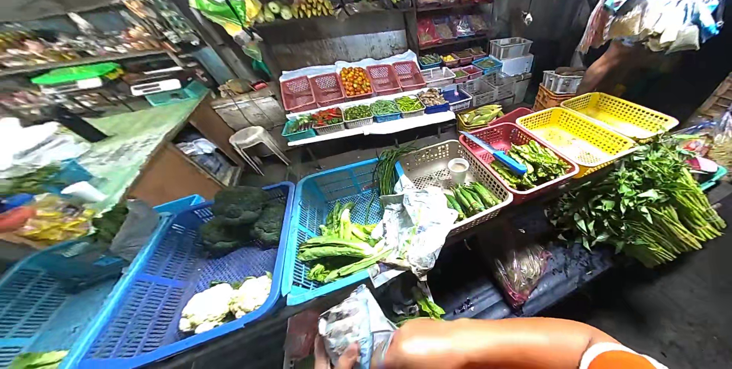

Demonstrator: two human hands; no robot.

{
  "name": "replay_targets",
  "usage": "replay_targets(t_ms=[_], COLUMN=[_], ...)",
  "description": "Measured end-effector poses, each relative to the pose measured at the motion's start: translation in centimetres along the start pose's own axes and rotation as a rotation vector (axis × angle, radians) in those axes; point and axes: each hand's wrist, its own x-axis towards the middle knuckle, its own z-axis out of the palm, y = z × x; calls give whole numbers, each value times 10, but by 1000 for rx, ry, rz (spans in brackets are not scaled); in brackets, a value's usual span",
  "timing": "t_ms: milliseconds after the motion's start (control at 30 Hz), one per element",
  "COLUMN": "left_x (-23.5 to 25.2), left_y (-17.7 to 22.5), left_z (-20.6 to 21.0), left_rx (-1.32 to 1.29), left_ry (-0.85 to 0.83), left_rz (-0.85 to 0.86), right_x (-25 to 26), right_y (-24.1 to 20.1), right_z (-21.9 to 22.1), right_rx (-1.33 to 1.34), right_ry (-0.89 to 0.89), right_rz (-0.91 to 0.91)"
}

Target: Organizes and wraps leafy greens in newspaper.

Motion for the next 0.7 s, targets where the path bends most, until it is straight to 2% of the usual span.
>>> replay_targets(t_ms=[67,133,200,267,367,433,567,700], left_x=[2,2,4,10,12,9,-1,-23], left_y=[-8,-4,4,11,19,20,22,20], left_z=[-24,-36,-33,-19,-10,-9,-9,-13], left_rx=[-218,-302,-218,-172,-221,-253,-134,105], left_ry=[-18,-97,-213,-235,-226,-241,-161,25], left_rz=[43,41,125,185,126,80,21,-91], right_x=[-4,-4,3,12,20,20,17,13], right_y=[14,22,30,35,42,43,42,37], right_z=[-16,-23,-18,-11,5,10,18,28], right_rx=[181,441,601,704,879,955,1023,1110], right_ry=[170,272,284,292,370,355,294,240], right_rz=[81,241,350,436,523,547,540,606])
